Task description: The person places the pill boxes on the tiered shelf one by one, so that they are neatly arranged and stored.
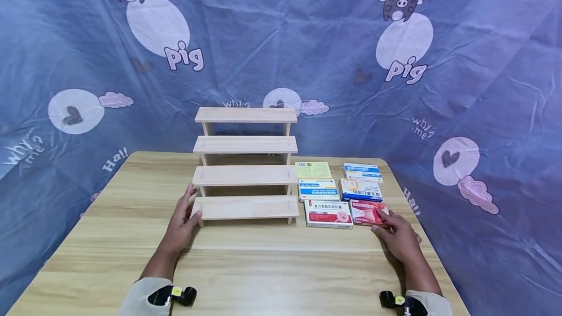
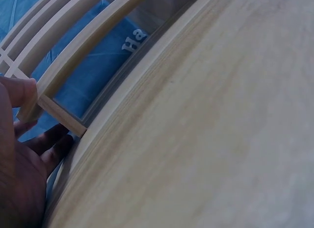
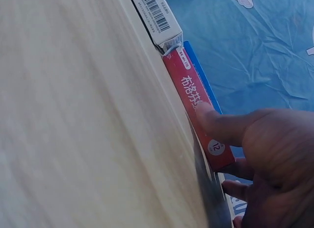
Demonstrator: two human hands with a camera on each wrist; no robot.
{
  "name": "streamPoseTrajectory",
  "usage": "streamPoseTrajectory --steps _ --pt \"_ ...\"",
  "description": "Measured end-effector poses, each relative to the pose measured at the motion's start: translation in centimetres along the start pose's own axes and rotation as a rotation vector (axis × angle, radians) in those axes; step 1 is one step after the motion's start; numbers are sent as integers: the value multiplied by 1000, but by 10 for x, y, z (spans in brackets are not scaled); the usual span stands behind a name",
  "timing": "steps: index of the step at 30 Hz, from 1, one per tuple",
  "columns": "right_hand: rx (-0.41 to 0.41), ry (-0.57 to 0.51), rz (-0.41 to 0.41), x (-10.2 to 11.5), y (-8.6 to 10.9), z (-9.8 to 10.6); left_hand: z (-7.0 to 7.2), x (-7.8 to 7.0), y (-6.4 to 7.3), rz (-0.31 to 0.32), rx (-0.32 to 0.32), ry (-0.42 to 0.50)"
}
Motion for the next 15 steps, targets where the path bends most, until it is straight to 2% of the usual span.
streamPoseTrajectory --steps 7,15 --pt "-38 -20 -44 1 0 2 1 2 0 75 25 -4" --pt "-70 -61 -101 1 0 3 2 -1 0 77 25 -35"
Point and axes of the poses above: each hand's wrist, its own y-axis away from the middle knuckle, its own z-axis out of the back of the hand, x = y × z, the point moved 1 cm from there along -y, towards the middle knuckle, and after that the axes turned 5 degrees about -x, right-handed, at the moved point
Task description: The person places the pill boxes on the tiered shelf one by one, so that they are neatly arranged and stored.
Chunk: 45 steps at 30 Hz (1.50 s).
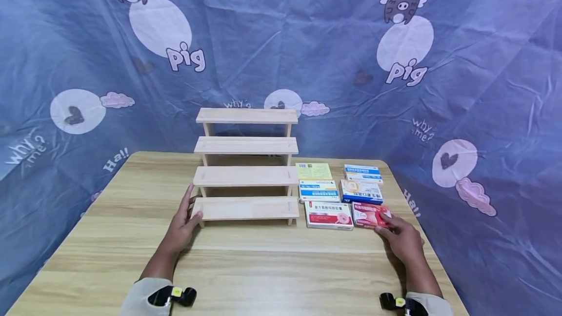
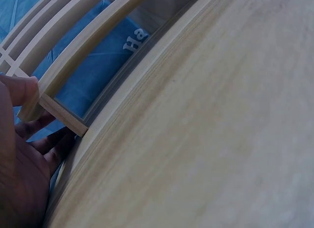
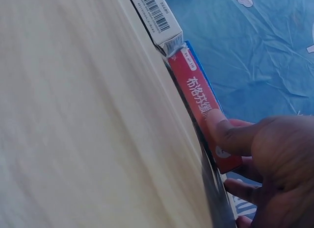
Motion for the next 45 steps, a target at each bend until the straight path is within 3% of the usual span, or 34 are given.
streamPoseTrajectory --steps 6,17,32,39,45 --pt "-3 -44 -29 -4 0 6 -1 -1 0 -3 6 1" --pt "-66 -83 33 0 4 10 1 3 0 32 25 -10" --pt "-93 -119 29 4 11 19 2 1 2 64 39 -8" --pt "-148 -80 113 8 16 24 1 0 3 60 37 -5" --pt "-230 -87 174 10 20 23 3 -2 1 81 38 -54"
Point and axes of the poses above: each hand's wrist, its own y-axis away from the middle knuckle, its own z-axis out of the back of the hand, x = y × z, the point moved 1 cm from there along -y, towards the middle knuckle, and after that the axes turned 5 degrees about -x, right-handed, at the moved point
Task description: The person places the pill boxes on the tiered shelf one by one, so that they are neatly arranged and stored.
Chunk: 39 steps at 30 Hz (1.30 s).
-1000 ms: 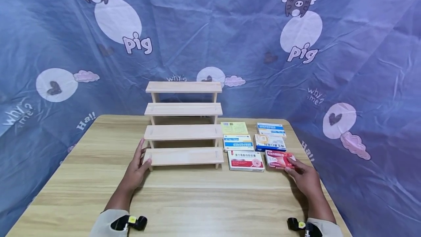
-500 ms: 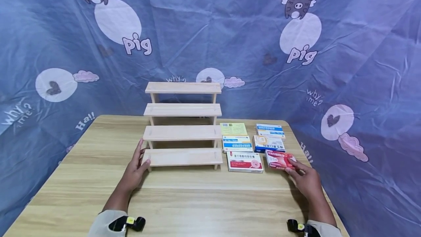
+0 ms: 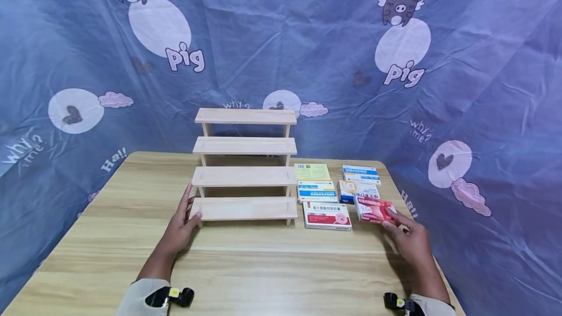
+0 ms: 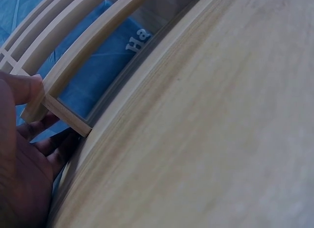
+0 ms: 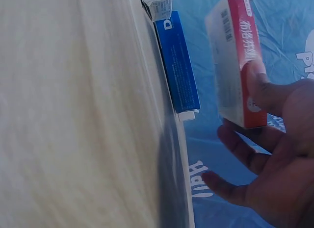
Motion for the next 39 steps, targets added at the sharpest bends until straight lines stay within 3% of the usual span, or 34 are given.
streamPoseTrajectory --steps 9,16,22,28,39 --pt "-112 -78 44 20 -2 -2 -1 -2 -2 17 14 -13" --pt "-246 -99 149 37 -10 -9 0 -3 -1 44 23 -25" --pt "-253 -145 183 49 -21 -13 1 -4 -2 49 31 -33" --pt "-250 -163 169 62 -27 -15 1 -5 -1 58 32 -35" --pt "-337 -154 205 86 -32 -16 -1 -3 0 63 25 -28"
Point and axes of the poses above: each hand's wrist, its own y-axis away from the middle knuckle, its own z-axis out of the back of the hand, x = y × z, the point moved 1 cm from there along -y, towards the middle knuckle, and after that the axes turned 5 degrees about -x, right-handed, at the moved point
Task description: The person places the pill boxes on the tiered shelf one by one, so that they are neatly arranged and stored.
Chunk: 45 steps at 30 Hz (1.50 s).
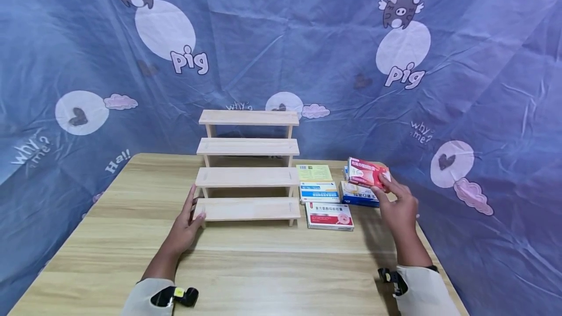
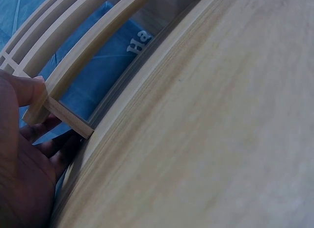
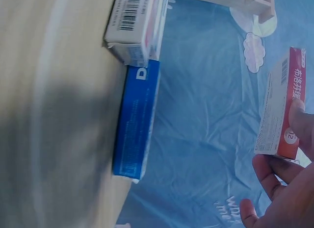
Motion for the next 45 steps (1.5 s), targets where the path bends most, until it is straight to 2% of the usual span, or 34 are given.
streamPoseTrajectory --steps 9,17,23,29,33,45 --pt "-43 -52 73 11 -10 -5 -1 3 -1 -28 -9 6" --pt "-30 -58 94 24 -22 -13 1 2 0 -26 5 1" --pt "-26 -107 131 44 -29 -18 1 1 0 -33 -1 -3" --pt "-5 -123 128 59 -35 -25 1 -2 1 -3 9 -9" --pt "-8 -128 157 67 -41 -31 2 -2 2 4 15 -22" --pt "-8 -263 183 100 -48 -59 3 -2 2 -7 16 -36"
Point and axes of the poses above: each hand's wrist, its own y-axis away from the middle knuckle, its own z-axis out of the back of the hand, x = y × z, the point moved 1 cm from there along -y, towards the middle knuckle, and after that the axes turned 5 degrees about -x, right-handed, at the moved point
